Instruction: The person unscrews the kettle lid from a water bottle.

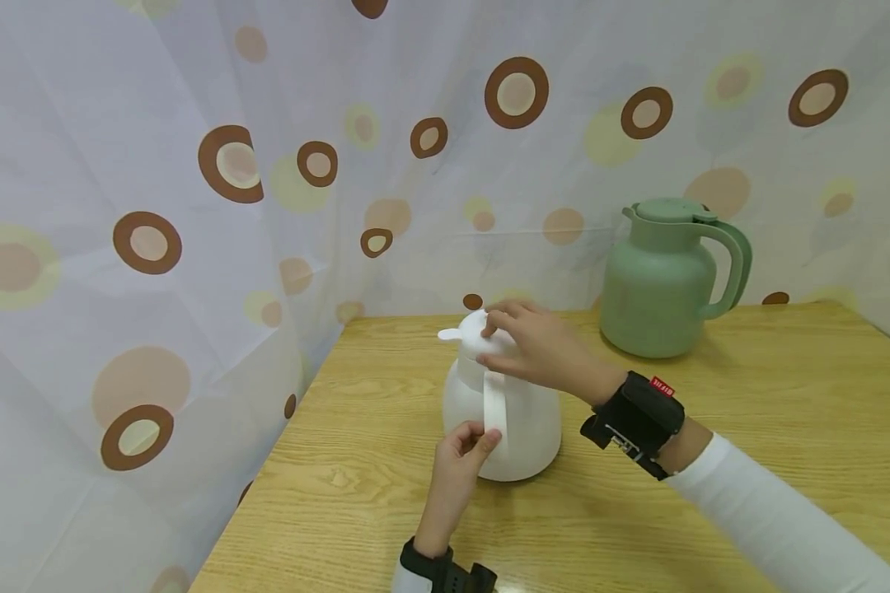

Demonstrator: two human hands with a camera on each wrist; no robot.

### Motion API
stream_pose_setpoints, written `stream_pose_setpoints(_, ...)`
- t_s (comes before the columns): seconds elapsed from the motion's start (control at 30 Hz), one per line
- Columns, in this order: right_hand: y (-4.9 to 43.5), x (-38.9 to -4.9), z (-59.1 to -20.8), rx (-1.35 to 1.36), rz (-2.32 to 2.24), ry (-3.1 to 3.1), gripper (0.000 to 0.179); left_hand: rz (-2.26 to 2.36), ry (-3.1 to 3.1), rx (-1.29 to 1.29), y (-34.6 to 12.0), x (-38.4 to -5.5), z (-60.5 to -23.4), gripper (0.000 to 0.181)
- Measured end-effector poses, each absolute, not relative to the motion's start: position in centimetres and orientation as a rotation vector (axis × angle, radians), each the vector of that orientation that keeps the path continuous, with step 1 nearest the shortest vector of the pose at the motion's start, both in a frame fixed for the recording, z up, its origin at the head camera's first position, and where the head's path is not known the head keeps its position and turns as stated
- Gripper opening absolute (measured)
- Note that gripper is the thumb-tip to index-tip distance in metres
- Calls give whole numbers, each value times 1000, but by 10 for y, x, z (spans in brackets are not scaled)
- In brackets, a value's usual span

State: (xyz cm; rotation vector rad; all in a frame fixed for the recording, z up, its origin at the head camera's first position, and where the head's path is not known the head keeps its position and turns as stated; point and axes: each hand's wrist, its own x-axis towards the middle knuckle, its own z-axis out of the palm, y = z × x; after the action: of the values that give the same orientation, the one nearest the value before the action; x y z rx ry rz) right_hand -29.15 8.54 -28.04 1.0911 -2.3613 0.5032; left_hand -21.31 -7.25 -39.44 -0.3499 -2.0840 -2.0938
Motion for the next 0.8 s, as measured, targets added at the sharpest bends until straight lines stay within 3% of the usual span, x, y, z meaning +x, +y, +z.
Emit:
stream_pose_setpoints(0.4, 68, -290, -286, 941, 429, -2311, 35, -2108, -2068, -353, -72, -213, -395, 25)
stream_pose_setpoints(0.8, 79, -300, -293, 1078, 665, -2251, 35, -2067, -2086, -366, -72, -213, -394, 26)
